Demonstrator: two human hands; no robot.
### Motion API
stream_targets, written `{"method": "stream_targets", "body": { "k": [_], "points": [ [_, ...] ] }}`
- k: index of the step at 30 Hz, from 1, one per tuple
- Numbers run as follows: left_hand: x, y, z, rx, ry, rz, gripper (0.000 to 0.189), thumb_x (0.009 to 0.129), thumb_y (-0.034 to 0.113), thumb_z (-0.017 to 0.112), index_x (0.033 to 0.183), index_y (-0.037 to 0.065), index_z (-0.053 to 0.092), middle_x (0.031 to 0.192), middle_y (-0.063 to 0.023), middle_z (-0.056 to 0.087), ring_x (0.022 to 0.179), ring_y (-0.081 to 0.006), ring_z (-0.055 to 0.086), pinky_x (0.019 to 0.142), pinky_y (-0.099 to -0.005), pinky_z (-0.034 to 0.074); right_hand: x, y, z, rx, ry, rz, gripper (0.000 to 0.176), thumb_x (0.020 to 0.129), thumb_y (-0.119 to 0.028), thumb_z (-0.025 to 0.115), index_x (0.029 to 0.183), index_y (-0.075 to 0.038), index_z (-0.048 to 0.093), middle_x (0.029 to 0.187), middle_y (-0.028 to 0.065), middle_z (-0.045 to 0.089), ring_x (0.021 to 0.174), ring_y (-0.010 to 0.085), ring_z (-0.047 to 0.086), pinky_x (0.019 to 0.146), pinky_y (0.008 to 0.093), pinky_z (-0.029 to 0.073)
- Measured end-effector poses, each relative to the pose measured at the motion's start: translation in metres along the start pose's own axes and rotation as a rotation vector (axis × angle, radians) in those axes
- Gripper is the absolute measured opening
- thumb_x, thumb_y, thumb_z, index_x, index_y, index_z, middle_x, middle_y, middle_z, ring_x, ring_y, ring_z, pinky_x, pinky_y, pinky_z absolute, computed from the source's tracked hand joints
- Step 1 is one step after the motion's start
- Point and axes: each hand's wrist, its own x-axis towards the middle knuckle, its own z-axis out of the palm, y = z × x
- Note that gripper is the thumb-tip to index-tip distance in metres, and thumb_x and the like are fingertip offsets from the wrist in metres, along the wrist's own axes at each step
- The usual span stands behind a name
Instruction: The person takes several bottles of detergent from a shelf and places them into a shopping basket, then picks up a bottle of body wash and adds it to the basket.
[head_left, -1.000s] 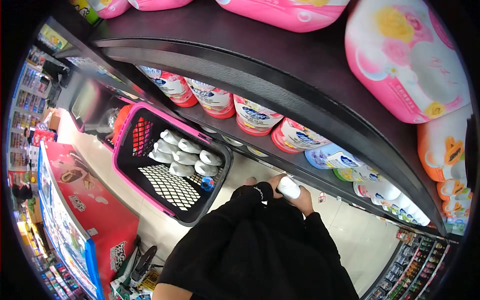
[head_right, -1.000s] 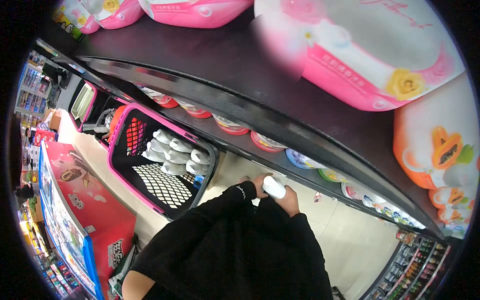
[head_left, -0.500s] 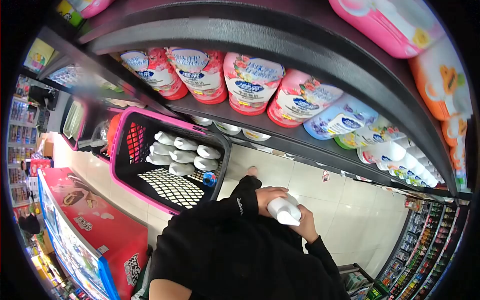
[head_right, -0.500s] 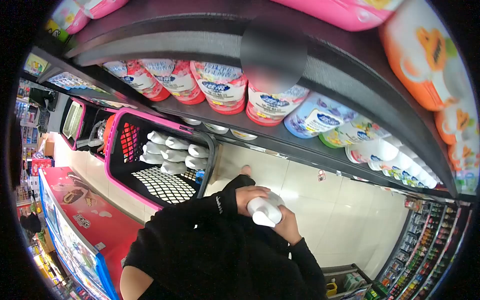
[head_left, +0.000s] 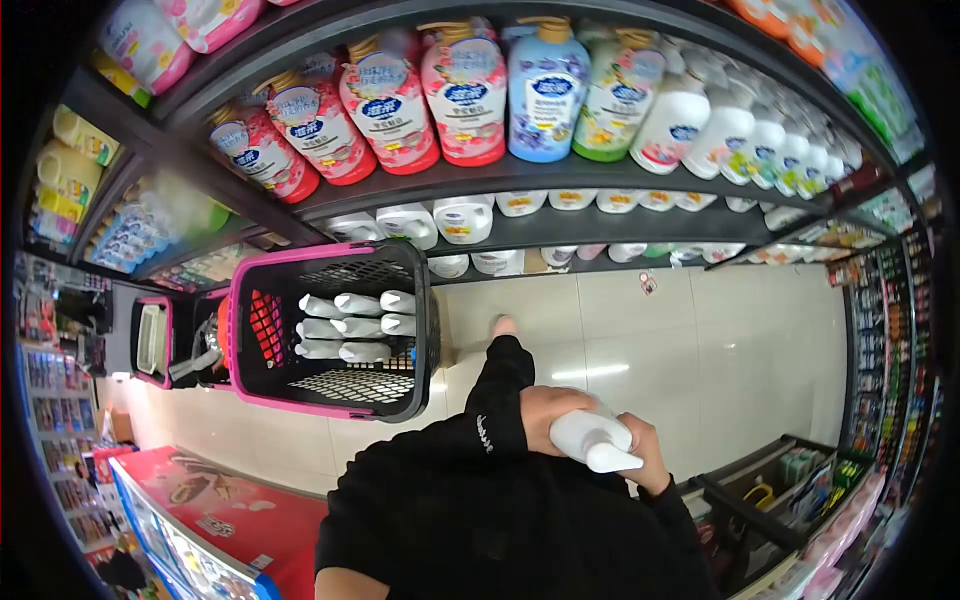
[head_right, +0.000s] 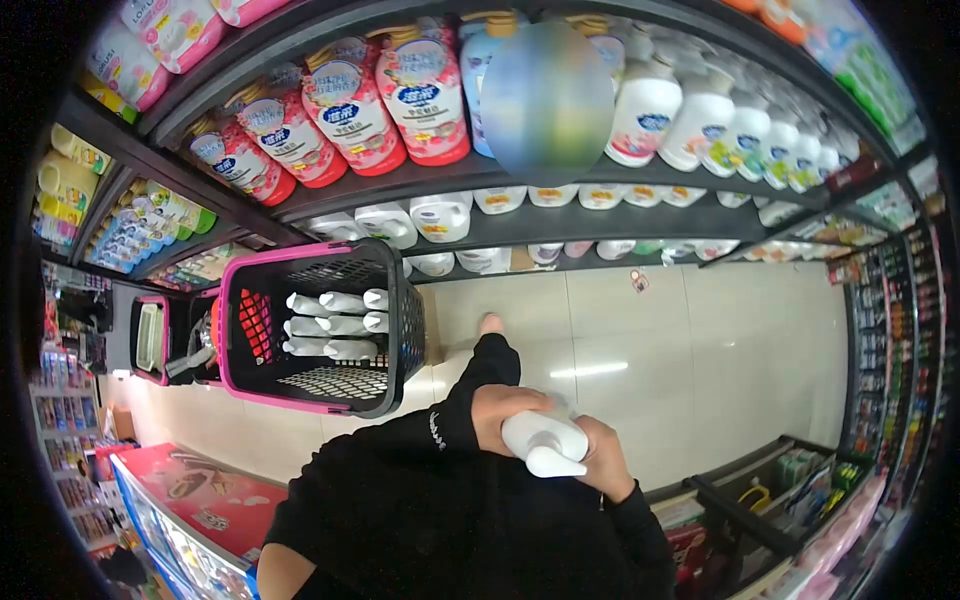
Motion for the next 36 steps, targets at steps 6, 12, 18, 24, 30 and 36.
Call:
{"method": "stream_targets", "body": {
  "k": [6, 12, 18, 24, 30, 36],
  "points": [
    [-0.017, 0.026, 0.03, 0.035, -0.013, 0.036, 0.061, 0.052, 0.016, 0.073, 0.102, 0.0, 0.043, 0.093, -0.0176, 0.053, 0.085, -0.0302, 0.053, 0.073, -0.0339, 0.043, -0.046, 0.004, 0.003, -0.084, 0.037, -0.071, 0.028, 0.054, -0.021, 0.068, 0.068, -0.004, 0.05, 0.064, 0.0119, 0.049, 0.06, 0.0293, 0.051, 0.053, 0.0312, 0.04],
    [-0.036, 0.051, 0.032, 0.103, -0.006, -0.01, 0.061, 0.051, 0.018, 0.073, 0.102, 0.001, 0.044, 0.095, -0.0168, 0.053, 0.085, -0.0297, 0.054, 0.07, -0.0329, 0.043, -0.053, -0.016, 0.008, -0.081, -0.025, -0.177, 0.028, 0.054, -0.02, 0.067, 0.071, -0.003, 0.05, 0.065, 0.012, 0.05, 0.062, 0.0301, 0.051, 0.054, 0.0318, 0.04],
    [-0.06, 0.067, 0.018, 0.211, 0.052, -0.044, 0.061, 0.051, 0.021, 0.073, 0.102, 0.004, 0.045, 0.098, -0.0145, 0.053, 0.085, -0.0287, 0.054, 0.068, -0.0323, 0.043, -0.045, -0.03, 0.024, -0.119, -0.075, -0.297, 0.032, 0.054, -0.021, 0.067, 0.073, -0.002, 0.05, 0.068, 0.0122, 0.051, 0.063, 0.0302, 0.052, 0.055, 0.0327, 0.042],
    [-0.09, 0.073, -0.002, 0.272, 0.159, -0.041, 0.059, 0.051, 0.021, 0.073, 0.099, 0.003, 0.046, 0.098, -0.0143, 0.053, 0.085, -0.029, 0.054, 0.068, -0.033, 0.044, -0.026, -0.054, 0.045, -0.105, -0.208, -0.261, 0.036, 0.053, -0.023, 0.069, 0.075, -0.002, 0.049, 0.07, 0.0126, 0.051, 0.065, 0.0297, 0.053, 0.056, 0.0326, 0.042],
    [-0.132, 0.074, -0.038, 0.314, 0.261, -0.054, 0.057, 0.051, 0.02, 0.073, 0.098, 0.002, 0.047, 0.098, -0.0149, 0.053, 0.085, -0.0293, 0.054, 0.069, -0.0325, 0.046, 0.003, -0.073, 0.09, -0.098, -0.296, -0.247, 0.035, 0.054, -0.022, 0.068, 0.076, -0.002, 0.049, 0.069, 0.0122, 0.051, 0.066, 0.03, 0.052, 0.058, 0.0323, 0.042],
    [-0.186, 0.069, -0.09, 0.293, 0.33, -0.078, 0.057, 0.052, 0.02, 0.073, 0.099, 0.001, 0.047, 0.098, -0.0157, 0.053, 0.086, -0.0287, 0.055, 0.069, -0.0329, 0.046, 0.04, -0.104, 0.152, -0.158, -0.401, -0.231, 0.033, 0.054, -0.02, 0.067, 0.074, -0.003, 0.048, 0.07, 0.0124, 0.052, 0.066, 0.0306, 0.051, 0.061, 0.0328, 0.041]
  ]
}}
